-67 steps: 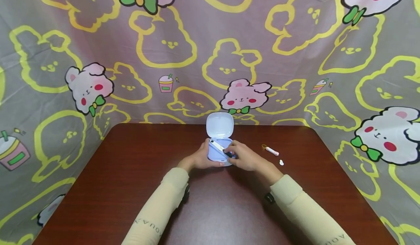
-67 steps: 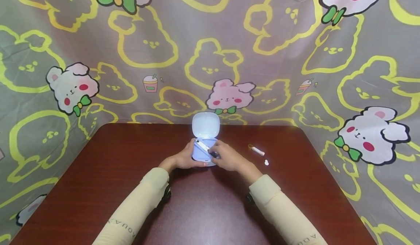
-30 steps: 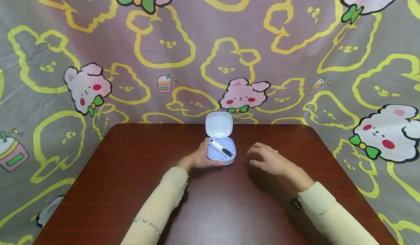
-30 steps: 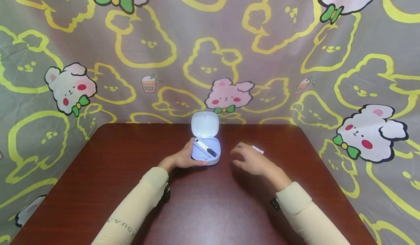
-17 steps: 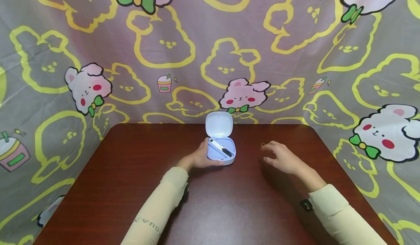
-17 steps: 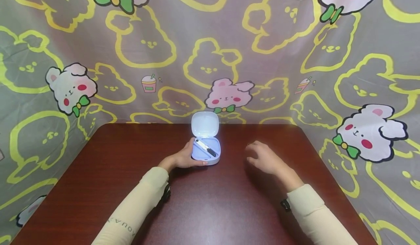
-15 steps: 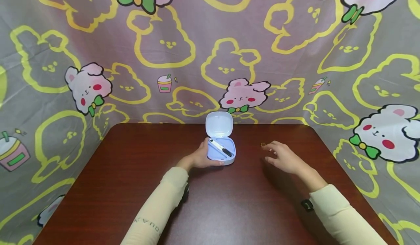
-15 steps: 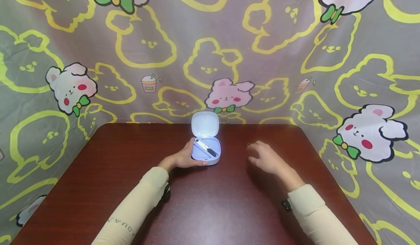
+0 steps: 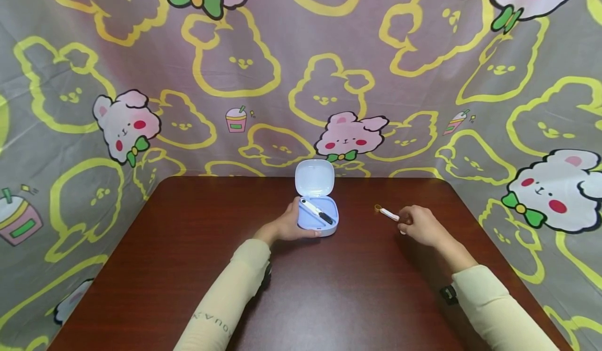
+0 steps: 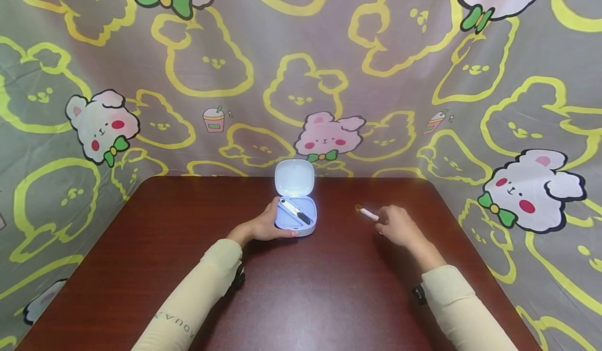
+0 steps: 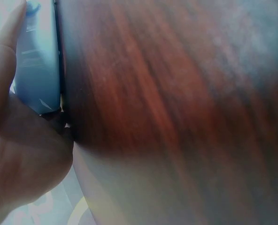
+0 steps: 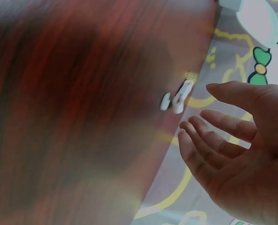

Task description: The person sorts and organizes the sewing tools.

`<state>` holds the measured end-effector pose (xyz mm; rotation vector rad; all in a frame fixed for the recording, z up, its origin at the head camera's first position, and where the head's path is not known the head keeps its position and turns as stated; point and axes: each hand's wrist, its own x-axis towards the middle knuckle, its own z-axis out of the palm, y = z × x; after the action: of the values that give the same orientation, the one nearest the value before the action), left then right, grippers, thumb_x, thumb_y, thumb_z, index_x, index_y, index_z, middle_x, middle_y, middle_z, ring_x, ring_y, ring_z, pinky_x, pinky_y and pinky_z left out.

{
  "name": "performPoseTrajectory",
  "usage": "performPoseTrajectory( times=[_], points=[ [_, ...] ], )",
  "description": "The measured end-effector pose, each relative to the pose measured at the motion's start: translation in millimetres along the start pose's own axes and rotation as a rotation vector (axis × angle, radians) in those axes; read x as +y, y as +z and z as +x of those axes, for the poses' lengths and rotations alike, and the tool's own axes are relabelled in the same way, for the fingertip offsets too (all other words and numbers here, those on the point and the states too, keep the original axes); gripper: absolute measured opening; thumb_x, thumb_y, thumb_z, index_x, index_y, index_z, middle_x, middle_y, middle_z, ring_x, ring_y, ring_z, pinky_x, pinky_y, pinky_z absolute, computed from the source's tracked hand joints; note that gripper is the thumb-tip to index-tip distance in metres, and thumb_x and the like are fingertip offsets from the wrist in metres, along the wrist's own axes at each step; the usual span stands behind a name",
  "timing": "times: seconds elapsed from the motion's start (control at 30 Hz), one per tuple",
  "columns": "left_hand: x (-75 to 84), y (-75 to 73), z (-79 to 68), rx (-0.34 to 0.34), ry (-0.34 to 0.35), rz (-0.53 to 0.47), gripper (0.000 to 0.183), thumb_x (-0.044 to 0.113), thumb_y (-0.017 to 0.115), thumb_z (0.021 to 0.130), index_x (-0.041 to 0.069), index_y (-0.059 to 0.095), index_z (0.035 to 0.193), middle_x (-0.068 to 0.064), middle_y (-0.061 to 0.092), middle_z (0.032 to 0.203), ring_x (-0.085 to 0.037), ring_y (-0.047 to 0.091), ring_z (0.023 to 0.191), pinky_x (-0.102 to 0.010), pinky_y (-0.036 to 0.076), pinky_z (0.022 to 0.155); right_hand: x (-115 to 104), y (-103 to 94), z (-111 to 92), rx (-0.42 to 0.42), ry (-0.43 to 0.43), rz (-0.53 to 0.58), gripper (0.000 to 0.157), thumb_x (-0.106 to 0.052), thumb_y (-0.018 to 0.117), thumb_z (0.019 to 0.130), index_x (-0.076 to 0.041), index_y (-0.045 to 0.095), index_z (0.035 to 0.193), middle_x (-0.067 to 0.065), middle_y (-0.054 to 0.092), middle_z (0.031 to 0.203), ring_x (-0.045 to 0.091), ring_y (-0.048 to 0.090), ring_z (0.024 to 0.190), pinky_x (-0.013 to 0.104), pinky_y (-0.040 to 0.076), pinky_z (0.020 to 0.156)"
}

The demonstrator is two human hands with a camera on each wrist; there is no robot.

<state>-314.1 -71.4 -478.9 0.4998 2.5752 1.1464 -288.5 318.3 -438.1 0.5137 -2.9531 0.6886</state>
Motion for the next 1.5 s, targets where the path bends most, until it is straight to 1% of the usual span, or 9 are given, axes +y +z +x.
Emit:
performPoseTrajectory(
  times=[0.1,0.3,0.43,0.6,0.7,0.9,1.17,1.33,1.5],
  points=[
    [0.0,-0.1,0.1,0.003,0.002,0.003,0.124,0.051,0.087,0.077,0.008,0.006,0.160,-0.020,0.028,0.152,-0.032,0.035,0.139,-0.047,0.033,0.117,7,1.8,-1,-0.004,0.011,-0.007,0.021,-0.005,0.075,0.085,0.007,0.070,0.101,0.006,0.065,0.080,0.020,0.058,0.074,0.039,0.048,0.067],
    [-0.6,0.3,0.9,-0.001,0.001,0.006,0.125,0.051,0.087,0.077,0.008,0.004,0.160,-0.020,0.027,0.154,-0.032,0.033,0.141,-0.047,0.033,0.117,16,6.0,-3,-0.035,0.073,-0.029,0.026,-0.010,0.077,0.086,0.010,0.069,0.100,0.015,0.071,0.086,0.030,0.066,0.079,0.048,0.054,0.070],
    [-0.4,0.5,0.8,-0.002,0.000,0.007,0.125,0.051,0.087,0.077,0.008,0.004,0.160,-0.020,0.027,0.154,-0.031,0.033,0.141,-0.047,0.033,0.117,17,7.4,-4,-0.037,0.148,-0.033,0.026,-0.013,0.078,0.085,0.010,0.070,0.094,0.016,0.071,0.084,0.029,0.065,0.076,0.047,0.054,0.068],
    [-1.0,1.4,1.1,0.003,-0.002,0.000,0.125,0.051,0.087,0.077,0.008,0.004,0.161,-0.020,0.027,0.154,-0.031,0.033,0.140,-0.047,0.034,0.117,17,11.3,-3,-0.011,0.242,-0.043,0.018,-0.014,0.079,0.084,0.000,0.071,0.078,0.011,0.067,0.075,0.028,0.059,0.071,0.044,0.050,0.064],
    [-1.1,2.0,1.0,0.000,-0.011,-0.007,0.126,0.052,0.086,0.077,0.008,0.003,0.161,-0.020,0.026,0.155,-0.031,0.033,0.140,-0.048,0.034,0.116,16,11.6,-3,-0.025,0.280,-0.036,0.016,-0.013,0.078,0.084,-0.003,0.071,0.073,0.008,0.064,0.071,0.027,0.056,0.069,0.040,0.046,0.061],
    [-0.8,1.3,1.4,-0.002,-0.028,0.000,0.127,0.055,0.086,0.076,0.010,0.002,0.161,-0.019,0.026,0.155,-0.030,0.034,0.140,-0.048,0.035,0.116,14,10.9,-1,-0.055,0.289,0.002,0.014,-0.009,0.075,0.085,-0.004,0.074,0.072,0.003,0.062,0.068,0.025,0.055,0.068,0.035,0.045,0.059],
    [-0.7,1.1,0.9,0.000,-0.016,-0.007,0.126,0.052,0.087,0.077,0.010,0.003,0.161,-0.018,0.027,0.154,-0.030,0.035,0.137,-0.048,0.036,0.115,10,9.4,-3,-0.072,0.320,0.062,0.017,-0.007,0.072,0.088,-0.002,0.074,0.071,0.000,0.062,0.059,0.016,0.058,0.053,0.033,0.047,0.051],
    [0.4,1.0,0.0,-0.002,-0.016,-0.003,0.127,0.052,0.086,0.077,0.010,0.003,0.161,-0.019,0.026,0.155,-0.031,0.034,0.138,-0.048,0.036,0.115,11,7.5,-8,-0.052,0.333,0.155,0.017,-0.002,0.068,0.089,0.002,0.072,0.073,0.004,0.066,0.063,0.016,0.062,0.058,0.032,0.053,0.053],
    [0.2,0.8,0.7,-0.002,-0.020,-0.010,0.126,0.053,0.087,0.076,0.010,0.003,0.161,-0.019,0.027,0.154,-0.031,0.035,0.137,-0.048,0.036,0.115,18,5.4,-11,-0.025,0.349,0.257,0.011,0.004,0.064,0.088,0.007,0.070,0.079,0.011,0.070,0.071,0.019,0.068,0.063,0.033,0.058,0.057]
  ],
)
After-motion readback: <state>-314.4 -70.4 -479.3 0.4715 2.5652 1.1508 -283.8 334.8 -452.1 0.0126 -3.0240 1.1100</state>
